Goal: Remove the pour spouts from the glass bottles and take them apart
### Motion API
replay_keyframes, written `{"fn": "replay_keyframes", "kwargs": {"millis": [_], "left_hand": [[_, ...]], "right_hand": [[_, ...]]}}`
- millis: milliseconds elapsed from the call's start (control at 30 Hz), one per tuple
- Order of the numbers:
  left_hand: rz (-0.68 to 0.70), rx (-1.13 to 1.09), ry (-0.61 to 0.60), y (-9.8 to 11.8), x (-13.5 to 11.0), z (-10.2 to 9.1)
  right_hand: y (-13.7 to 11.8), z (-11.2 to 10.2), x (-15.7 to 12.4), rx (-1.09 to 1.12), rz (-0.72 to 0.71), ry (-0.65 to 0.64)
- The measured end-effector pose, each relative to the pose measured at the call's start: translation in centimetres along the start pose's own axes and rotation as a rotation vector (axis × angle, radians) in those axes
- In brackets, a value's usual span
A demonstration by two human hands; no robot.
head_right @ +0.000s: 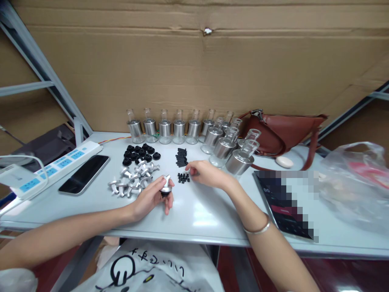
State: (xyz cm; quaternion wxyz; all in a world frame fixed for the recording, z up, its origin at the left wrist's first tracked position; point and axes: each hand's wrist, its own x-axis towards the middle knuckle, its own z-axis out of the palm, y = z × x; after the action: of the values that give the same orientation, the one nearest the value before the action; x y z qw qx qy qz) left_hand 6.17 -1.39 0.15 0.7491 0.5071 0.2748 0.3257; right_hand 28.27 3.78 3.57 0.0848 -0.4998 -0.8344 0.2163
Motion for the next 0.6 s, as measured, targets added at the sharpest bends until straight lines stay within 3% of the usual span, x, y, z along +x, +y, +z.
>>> {"fn": "replay_keyframes", "kwargs": {"millis": [167,600], "left_hand": [[-0.007,0.005,0.001,0.1,-0.1,0.0],[-0.018,0.007,0.005,0.2,0.0,0.2]], "right_hand": [[-0.3,-0.2,-0.2,0.046,0.029,-0.095],[-0.8,0.5,-0.1,0.006,-0.12,0.016]]}}
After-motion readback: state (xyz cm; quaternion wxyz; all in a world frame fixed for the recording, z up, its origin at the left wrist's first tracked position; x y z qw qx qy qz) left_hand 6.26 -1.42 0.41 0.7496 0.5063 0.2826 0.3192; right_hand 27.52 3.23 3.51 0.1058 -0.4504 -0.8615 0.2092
